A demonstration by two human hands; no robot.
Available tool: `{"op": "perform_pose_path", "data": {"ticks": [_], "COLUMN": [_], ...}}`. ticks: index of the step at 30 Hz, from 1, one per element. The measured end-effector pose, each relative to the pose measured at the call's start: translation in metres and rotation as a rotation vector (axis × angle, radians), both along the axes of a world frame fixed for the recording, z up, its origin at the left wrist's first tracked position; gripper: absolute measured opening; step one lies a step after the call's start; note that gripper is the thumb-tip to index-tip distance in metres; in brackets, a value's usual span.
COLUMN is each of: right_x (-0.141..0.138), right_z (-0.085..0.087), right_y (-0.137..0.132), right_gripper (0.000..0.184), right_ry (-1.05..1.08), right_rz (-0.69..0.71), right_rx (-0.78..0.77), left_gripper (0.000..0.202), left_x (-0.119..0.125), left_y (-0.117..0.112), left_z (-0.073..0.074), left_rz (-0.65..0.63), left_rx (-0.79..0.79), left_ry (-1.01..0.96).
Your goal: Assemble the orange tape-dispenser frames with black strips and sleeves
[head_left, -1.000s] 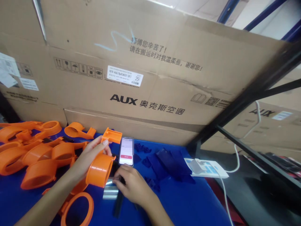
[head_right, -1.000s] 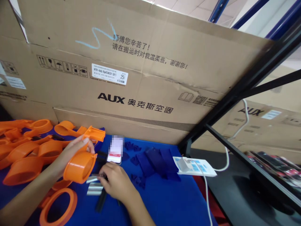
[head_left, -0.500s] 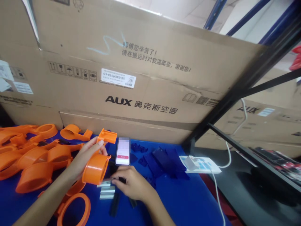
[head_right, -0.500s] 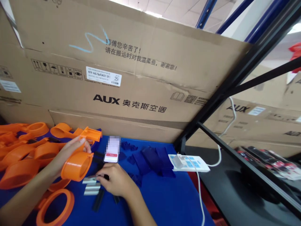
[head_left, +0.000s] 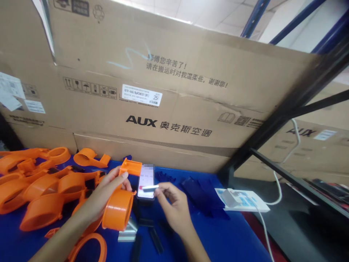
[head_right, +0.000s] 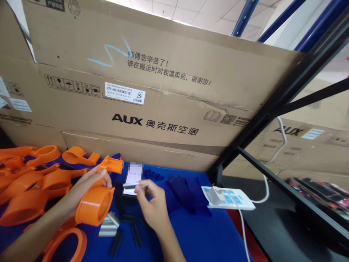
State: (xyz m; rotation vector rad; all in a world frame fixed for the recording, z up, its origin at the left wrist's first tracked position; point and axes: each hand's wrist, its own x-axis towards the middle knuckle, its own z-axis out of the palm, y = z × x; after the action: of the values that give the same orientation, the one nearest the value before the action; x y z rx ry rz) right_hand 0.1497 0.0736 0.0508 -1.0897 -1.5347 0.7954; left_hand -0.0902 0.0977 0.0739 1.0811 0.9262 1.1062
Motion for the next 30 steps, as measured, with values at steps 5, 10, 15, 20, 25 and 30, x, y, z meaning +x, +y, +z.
{"op": "perform_pose_path", "data": {"ticks": [5, 10, 15, 20, 25, 30], "right_x": [0.001, -0.008, -0.01, -0.008, -0.008, -0.006], "right_z": [0.0, 0.001, 0.0, 0.004, 0.003, 0.0], "right_y": [0.002, 0.001, -0.003, -0.005, -0.004, -0.002], "right_gripper": [0.023, 0.024, 0.026, 0.026, 0.025, 0.022], "right_ry": [0.329, 0.373, 0.379, 0.374, 0.344, 0.308], "right_rz": [-0.117, -0.128, -0.129, -0.157, -0.128, -0.138], "right_rx": [-0.011, -0.036, -0.061, -0.073, -0.087, -0.047], "left_gripper": [0.039, 0.037, 0.037, 0.04, 0.041, 0.046], "left_x": [0.009, 0.013, 0.017, 0.019, 0.017, 0.017], "left_y": [-0.011, -0.025, -0.025, -0.024, -0.025, -0.028], "left_z": [-0.001, 0.0, 0.003, -0.002, -0.003, 0.006], "left_rz": [-0.094, -0.163, -0.156, -0.145, -0.159, -0.251], "left_rx": [0.017, 0.062, 0.029, 0.006, 0.014, -0.001], "left_ry": [0.058, 0.157, 0.219, 0.222, 0.229, 0.175]}}
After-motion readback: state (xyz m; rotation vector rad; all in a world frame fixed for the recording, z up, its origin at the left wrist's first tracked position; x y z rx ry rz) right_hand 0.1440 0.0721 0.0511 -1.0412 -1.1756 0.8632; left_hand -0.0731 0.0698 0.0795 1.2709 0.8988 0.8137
